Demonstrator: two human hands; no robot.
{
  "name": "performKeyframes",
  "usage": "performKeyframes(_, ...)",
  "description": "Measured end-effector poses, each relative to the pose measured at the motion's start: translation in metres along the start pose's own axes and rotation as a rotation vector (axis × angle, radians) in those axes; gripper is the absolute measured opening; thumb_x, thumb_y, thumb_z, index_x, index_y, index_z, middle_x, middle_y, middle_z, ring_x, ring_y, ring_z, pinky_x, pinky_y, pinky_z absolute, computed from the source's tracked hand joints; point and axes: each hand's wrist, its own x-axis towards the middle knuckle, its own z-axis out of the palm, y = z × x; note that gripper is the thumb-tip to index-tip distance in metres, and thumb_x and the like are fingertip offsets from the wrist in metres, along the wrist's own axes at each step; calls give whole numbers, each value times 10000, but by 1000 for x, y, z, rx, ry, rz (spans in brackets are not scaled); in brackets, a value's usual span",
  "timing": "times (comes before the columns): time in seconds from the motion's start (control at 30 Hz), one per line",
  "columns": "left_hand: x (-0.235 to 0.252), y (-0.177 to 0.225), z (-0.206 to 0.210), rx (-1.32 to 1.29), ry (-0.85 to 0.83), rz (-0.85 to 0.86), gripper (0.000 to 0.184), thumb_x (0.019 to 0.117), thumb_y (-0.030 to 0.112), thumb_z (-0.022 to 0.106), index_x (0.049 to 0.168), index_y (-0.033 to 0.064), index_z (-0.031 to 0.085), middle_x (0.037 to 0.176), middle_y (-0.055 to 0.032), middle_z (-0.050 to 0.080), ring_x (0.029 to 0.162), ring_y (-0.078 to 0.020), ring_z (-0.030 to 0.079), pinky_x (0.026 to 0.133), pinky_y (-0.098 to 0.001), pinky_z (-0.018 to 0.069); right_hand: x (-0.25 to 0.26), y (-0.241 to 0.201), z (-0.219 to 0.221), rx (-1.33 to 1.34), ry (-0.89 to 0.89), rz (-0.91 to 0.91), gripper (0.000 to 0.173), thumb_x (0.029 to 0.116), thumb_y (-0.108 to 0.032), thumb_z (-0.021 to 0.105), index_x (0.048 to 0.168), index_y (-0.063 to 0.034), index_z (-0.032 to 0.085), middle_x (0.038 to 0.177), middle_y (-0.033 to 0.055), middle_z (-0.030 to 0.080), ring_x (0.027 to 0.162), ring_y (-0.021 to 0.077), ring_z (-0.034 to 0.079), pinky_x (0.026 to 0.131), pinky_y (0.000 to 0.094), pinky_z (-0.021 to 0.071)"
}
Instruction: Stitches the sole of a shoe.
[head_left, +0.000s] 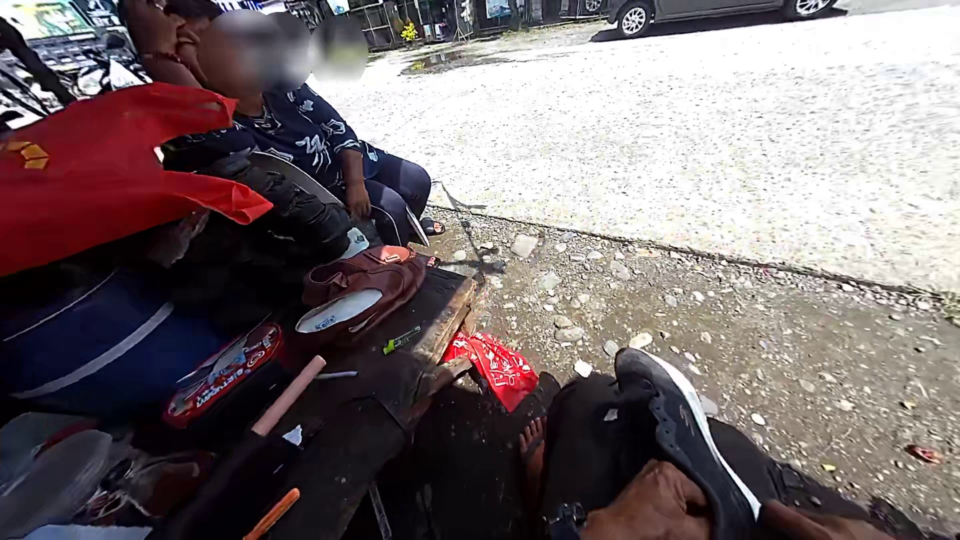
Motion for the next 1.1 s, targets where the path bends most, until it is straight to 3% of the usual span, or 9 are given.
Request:
performKeyframes(0.1,-2,-3,-2,-5,-15,-4,167,895,6,651,769,-100,677,716,-193,655,700,-251,648,695,-431,519,-1,-2,8,8,7,51,255,1010,-215,579,1004,21,674,824,242,689,743,450,699,629,645,531)
performKeyframes(0.2,-4,-9,-1,-1,-1,-16,184,884,44,669,726,-52,674,689,-129,652,678,-180,639,670,-387,511,-1,1,27,-66,94,89,222,966,-264,619,937,-49,665,769,170,677,686,384,697,562,583,535)
performKeyframes(0.3,-8,-10,-2,5,15,-9,165,873,56,690,730,-26,698,714,-100,685,709,-135,668,698,-356,542,1,-12,24,-117,22,154,233,984,-264,604,989,-37,657,806,178,680,727,389,703,591,572,542)
performKeyframes(0.5,-13,-3,-1,71,81,-18,88,838,55,713,784,-4,750,751,-90,729,733,-122,707,738,-343,577,2,-32,18,-238,-144,141,195,1007,-52,540,1169,37,602,960,266,654,867,457,684,692,568,554)
performKeyframes(0.67,-16,-6,-4,55,85,-73,73,835,22,701,796,-24,741,755,-92,725,735,-102,700,756,-321,578,4,-28,11,-310,-111,1,145,1029,-60,506,1062,34,611,824,205,620,734,387,667,620,495,538)
performKeyframes(0.83,-14,-10,-6,-52,100,-60,76,850,42,680,800,39,736,760,14,720,750,18,677,746,-200,574,6,-29,2,-330,-122,15,189,1045,-128,500,1064,30,603,780,187,612,696,381,660,609,501,523)
performKeyframes(1.1,-17,-10,-8,-80,98,-9,70,868,15,680,813,29,721,806,28,714,807,32,668,786,-182,563,3,-26,15,-371,-14,-4,248,1062,-180,454,1030,29,583,710,153,573,607,360,632,522,474,492)
